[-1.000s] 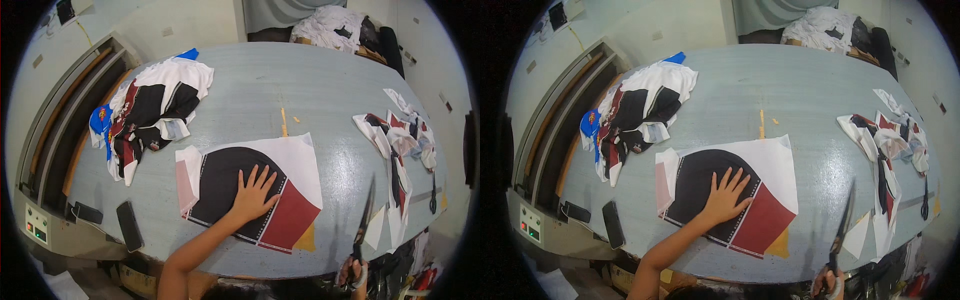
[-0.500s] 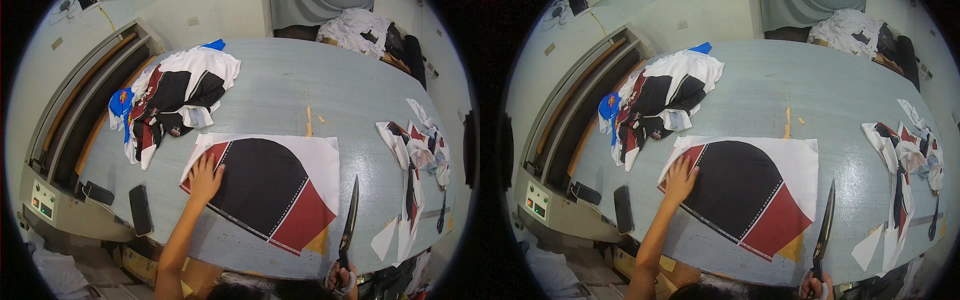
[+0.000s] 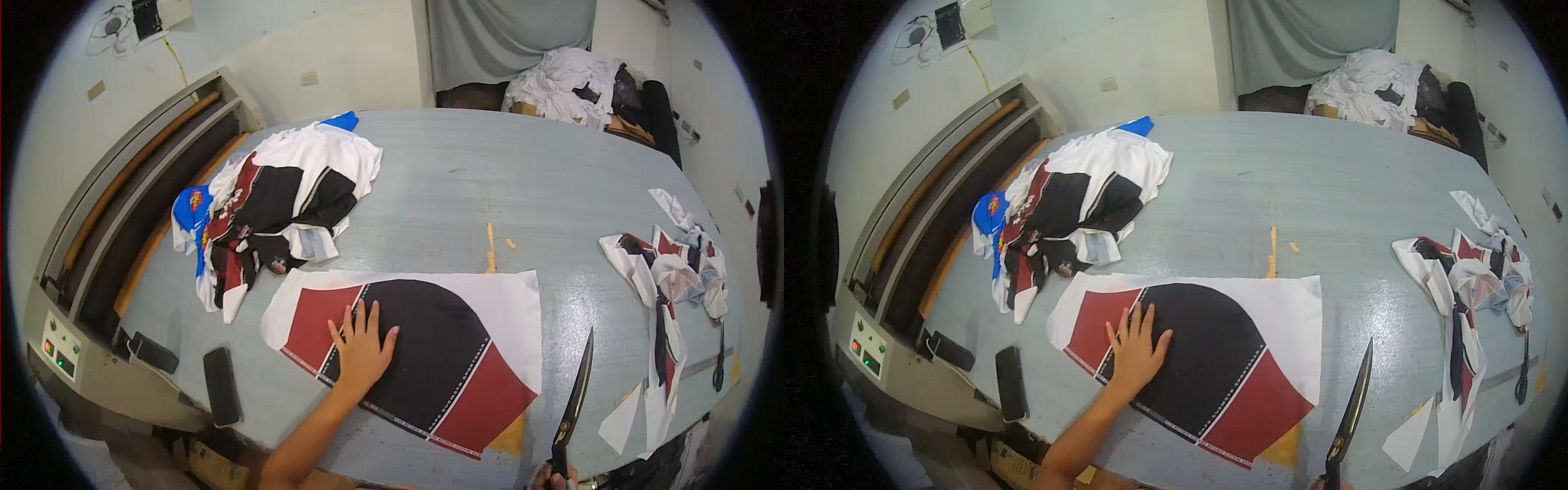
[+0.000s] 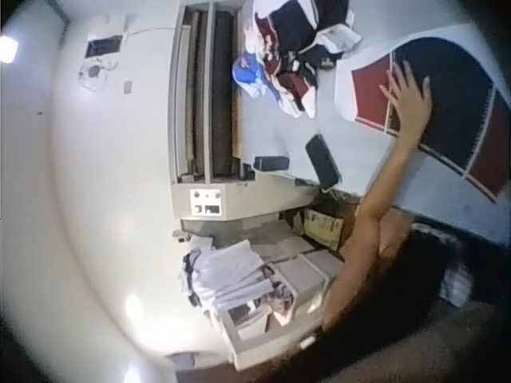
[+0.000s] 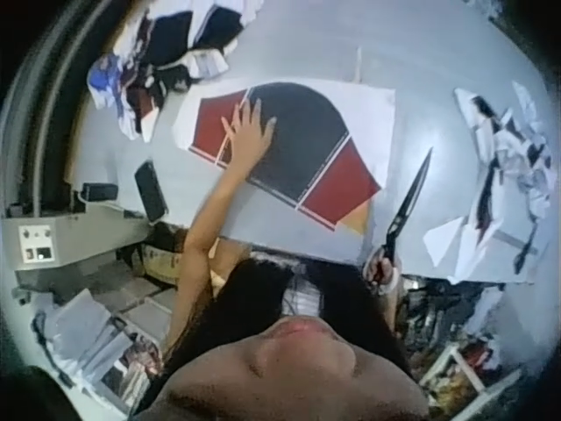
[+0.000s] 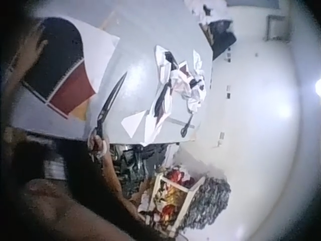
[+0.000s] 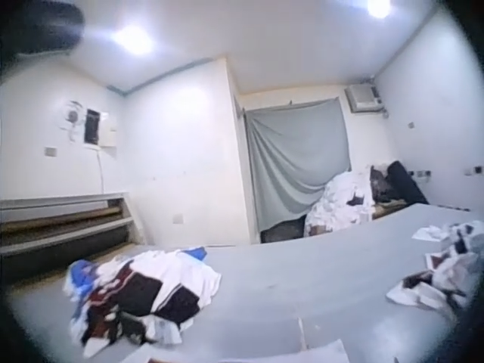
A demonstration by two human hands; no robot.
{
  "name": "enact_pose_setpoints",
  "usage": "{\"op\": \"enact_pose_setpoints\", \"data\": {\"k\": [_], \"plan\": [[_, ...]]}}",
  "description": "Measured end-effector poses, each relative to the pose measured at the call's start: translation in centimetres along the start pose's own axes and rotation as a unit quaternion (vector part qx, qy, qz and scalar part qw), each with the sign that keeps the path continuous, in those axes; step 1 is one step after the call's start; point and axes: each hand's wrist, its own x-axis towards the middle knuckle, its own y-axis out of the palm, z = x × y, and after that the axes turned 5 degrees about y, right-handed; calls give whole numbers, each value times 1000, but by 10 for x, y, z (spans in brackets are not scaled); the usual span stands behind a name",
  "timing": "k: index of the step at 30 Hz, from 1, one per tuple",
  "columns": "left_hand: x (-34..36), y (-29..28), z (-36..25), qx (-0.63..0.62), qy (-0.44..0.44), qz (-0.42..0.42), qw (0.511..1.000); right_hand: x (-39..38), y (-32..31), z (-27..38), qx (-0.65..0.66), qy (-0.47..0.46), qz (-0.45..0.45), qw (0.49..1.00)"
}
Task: The recorder is using large scissors to cut out pattern pieces from a sheet of printed fabric on a large work table.
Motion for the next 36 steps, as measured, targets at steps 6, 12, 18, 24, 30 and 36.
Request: {"op": "enact_pose_setpoints", "data": {"k": [6,12,18,24,30,36], "plan": [[5,-12,2,-18,-7,8,1000,1,14,9,38,-19,-11,999],[11,-7,-17,52,49,-19,997,4,14,24,48,39,32,998],[47,16,-84,-29,117,90,989,0,9,27,30,63,64,996],[64,76,-167,-75,215,2,974,-14,-26,-2,53,26,137,989],[51,72,-215,-152,361,63,918,-62,10,18,-32,-30,-121,992],[82,69,-140,-62,208,56,975,-85,24,25,-49,-6,-121,991]]}}
